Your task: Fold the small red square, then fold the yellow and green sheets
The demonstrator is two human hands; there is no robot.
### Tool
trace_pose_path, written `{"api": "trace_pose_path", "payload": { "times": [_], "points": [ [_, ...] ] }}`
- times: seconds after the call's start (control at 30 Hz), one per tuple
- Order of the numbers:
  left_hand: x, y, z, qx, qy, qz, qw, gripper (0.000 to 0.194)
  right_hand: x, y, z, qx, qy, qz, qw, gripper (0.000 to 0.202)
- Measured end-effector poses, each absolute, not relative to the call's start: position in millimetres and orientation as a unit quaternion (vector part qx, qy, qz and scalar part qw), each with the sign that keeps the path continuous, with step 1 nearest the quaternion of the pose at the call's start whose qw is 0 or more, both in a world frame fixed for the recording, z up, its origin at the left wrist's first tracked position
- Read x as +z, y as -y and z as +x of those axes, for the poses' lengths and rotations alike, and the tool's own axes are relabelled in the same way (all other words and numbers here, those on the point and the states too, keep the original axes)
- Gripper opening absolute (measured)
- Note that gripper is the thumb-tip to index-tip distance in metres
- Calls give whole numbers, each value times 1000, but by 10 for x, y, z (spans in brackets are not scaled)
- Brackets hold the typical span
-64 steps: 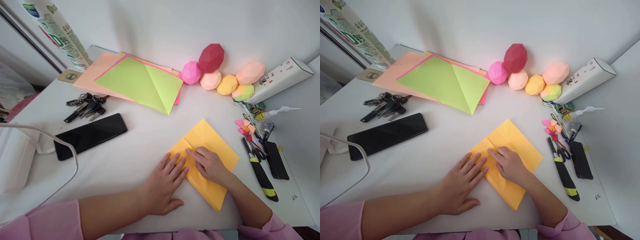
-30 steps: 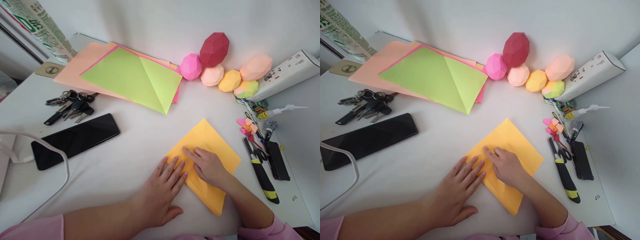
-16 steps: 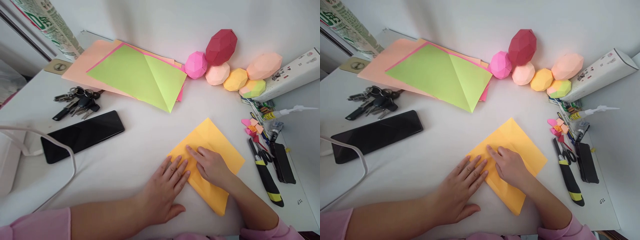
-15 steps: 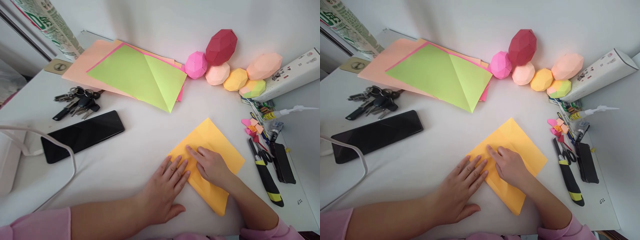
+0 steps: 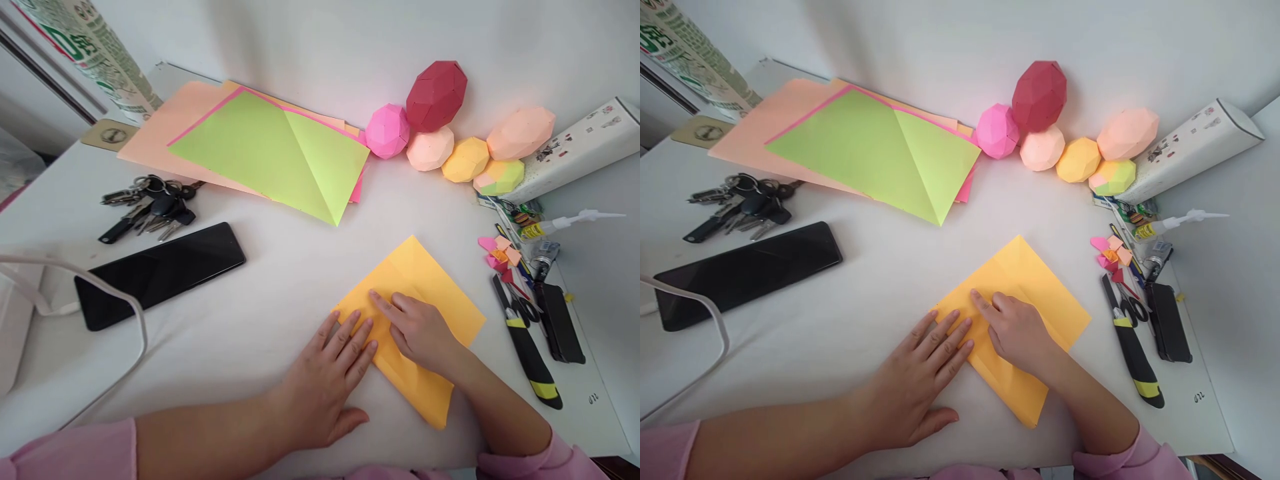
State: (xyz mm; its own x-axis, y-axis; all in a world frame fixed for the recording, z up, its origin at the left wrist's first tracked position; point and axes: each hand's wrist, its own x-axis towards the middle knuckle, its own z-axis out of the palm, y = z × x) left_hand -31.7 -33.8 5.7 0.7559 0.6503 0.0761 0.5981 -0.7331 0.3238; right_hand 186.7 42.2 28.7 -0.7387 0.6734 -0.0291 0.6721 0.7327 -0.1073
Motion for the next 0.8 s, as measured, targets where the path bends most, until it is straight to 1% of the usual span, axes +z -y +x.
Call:
{"api": "trace_pose_path", "payload": {
  "times": [0.2, 0.43, 0.8],
  "points": [
    [90, 328, -314, 61, -338, 928, 146, 76, 286, -420, 1869, 54, 931, -361, 1, 49],
    [73, 339, -308, 92, -340, 927, 130, 77, 272, -417, 1879, 53, 931, -361, 3, 49],
    [105, 327, -298, 74, -346, 926, 131, 78, 274, -427, 1872, 52, 932, -357, 9, 51]
  ]
}}
